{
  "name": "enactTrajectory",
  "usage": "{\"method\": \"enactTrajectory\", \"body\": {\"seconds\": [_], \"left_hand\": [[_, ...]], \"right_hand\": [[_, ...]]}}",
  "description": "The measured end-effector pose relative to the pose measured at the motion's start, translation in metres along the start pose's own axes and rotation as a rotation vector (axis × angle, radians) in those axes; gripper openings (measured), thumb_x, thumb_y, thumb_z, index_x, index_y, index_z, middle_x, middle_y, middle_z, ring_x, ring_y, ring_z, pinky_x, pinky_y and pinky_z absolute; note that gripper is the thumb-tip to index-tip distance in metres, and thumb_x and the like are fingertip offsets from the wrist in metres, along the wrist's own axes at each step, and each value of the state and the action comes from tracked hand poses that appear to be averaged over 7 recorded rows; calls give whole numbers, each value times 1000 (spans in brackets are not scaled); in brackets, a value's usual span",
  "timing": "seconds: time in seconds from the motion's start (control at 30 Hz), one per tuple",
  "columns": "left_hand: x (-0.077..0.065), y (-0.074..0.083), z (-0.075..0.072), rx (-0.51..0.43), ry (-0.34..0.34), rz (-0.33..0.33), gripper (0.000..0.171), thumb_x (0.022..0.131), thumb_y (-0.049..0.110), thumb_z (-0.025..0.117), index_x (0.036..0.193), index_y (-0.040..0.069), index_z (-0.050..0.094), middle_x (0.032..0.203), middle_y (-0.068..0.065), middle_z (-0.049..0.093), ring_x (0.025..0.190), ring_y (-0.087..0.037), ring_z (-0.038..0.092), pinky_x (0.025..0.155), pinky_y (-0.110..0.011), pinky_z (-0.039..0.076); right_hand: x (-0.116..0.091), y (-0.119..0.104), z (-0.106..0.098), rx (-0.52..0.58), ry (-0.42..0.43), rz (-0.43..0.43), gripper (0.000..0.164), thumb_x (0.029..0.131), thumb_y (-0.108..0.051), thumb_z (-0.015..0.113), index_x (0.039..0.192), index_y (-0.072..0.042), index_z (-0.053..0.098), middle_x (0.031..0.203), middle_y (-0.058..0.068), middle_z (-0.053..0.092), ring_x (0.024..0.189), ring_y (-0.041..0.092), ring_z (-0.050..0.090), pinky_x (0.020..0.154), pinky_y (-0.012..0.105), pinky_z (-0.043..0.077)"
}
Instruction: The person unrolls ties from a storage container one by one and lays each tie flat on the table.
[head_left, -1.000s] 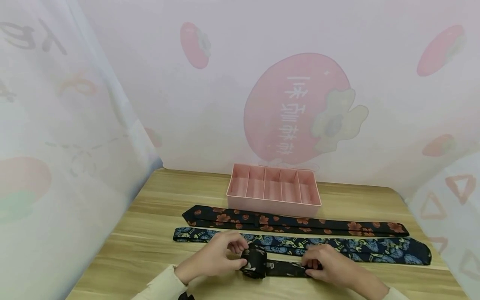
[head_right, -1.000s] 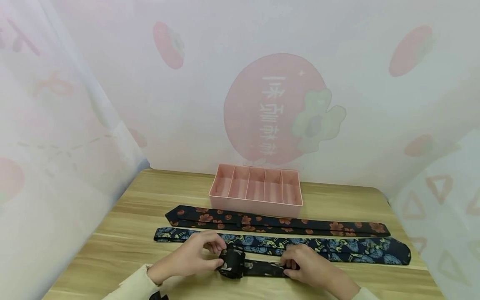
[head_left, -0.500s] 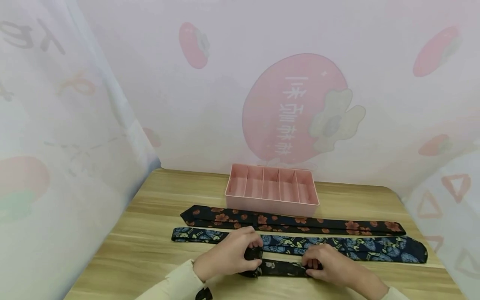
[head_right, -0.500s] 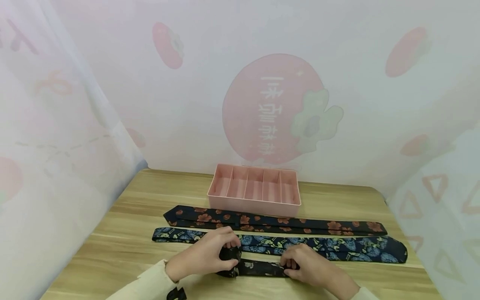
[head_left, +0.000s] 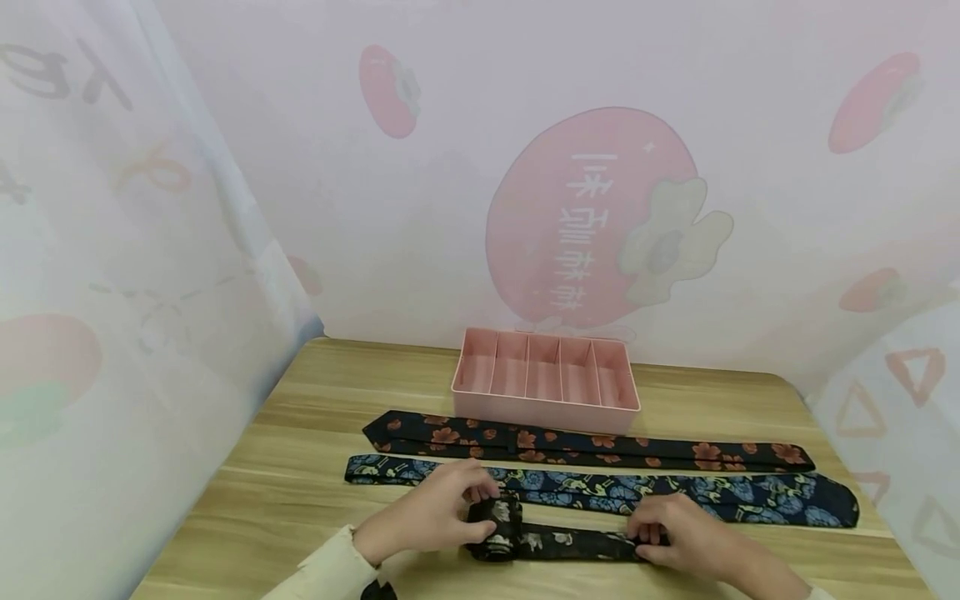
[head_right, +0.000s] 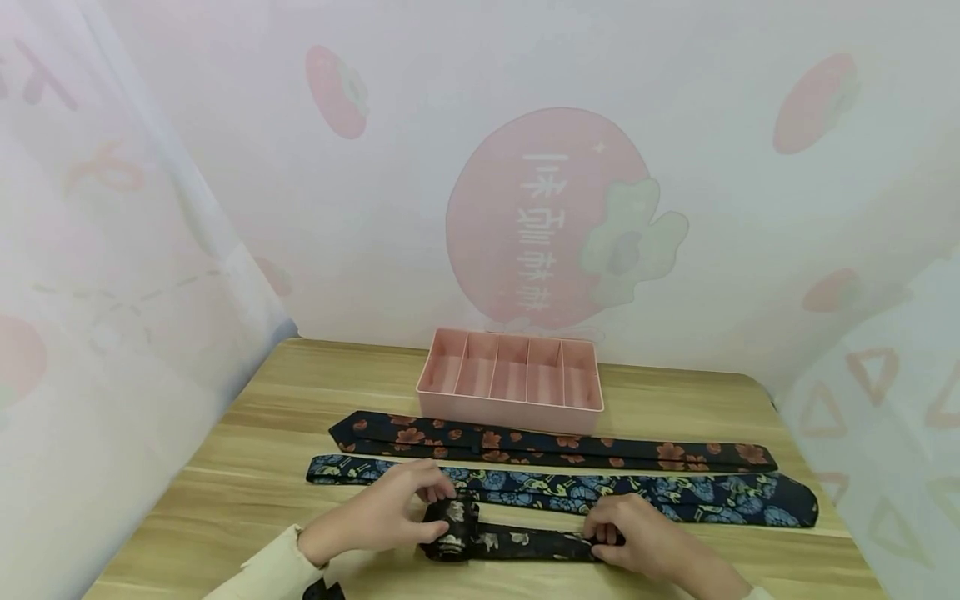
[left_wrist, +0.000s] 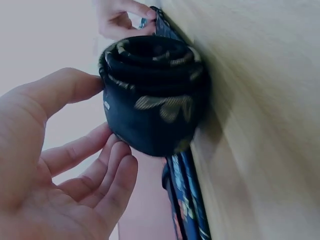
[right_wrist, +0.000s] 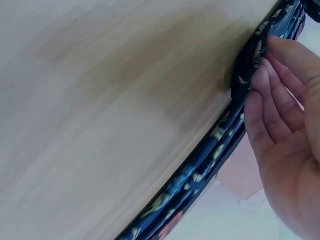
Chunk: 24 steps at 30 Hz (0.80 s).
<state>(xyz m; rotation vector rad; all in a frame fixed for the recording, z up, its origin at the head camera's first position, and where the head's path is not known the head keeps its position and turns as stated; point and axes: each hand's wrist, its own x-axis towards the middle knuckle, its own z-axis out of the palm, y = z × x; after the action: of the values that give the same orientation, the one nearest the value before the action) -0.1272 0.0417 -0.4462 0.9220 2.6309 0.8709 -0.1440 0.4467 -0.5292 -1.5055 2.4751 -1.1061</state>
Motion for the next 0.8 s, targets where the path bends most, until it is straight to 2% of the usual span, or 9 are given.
{"method": "enactTrajectory", "body": {"seconds": [0.17,0.33,0.47,0.6,0.7,0.8], "left_hand": [[-10,-9,-1,-105,14,-10,26,94,30,80,116,19,71,107,6,67,96,-10,65,86,-28,59],[-3,-4,-2,-82,23,18,28,94,27,79,118,17,71,111,1,70,98,-14,67,89,-29,59],[16,15,1,40,47,59,28,95,27,78,118,15,72,109,3,69,96,-9,65,87,-23,57],[35,35,12,180,52,111,27,96,29,77,117,12,74,106,4,68,91,-2,60,83,-18,55],[40,43,22,288,37,103,29,96,36,77,114,14,74,105,5,67,89,-1,56,79,-18,54],[39,45,27,355,20,72,31,94,39,80,114,17,74,109,7,67,95,-4,59,82,-23,56]], "right_hand": [[-14,3,-9,-17,3,43,17,92,-8,81,107,-14,76,92,0,73,77,-5,60,60,19,53],[-26,7,-15,-17,-7,78,18,91,-6,82,106,-12,76,91,-2,73,76,-7,58,59,21,53],[-28,9,-16,-21,-11,86,17,91,-7,81,106,-12,75,91,-2,73,76,-7,59,58,20,53],[-27,9,-15,-35,-10,68,17,91,-6,82,106,-13,75,92,-1,73,77,-7,59,59,20,53],[-26,7,-14,-32,-7,57,16,92,-6,81,106,-12,75,91,0,73,77,-7,60,59,20,53],[-26,6,-13,-20,-4,68,15,93,-6,80,106,-11,75,91,-1,73,77,-7,60,59,21,54]]}}
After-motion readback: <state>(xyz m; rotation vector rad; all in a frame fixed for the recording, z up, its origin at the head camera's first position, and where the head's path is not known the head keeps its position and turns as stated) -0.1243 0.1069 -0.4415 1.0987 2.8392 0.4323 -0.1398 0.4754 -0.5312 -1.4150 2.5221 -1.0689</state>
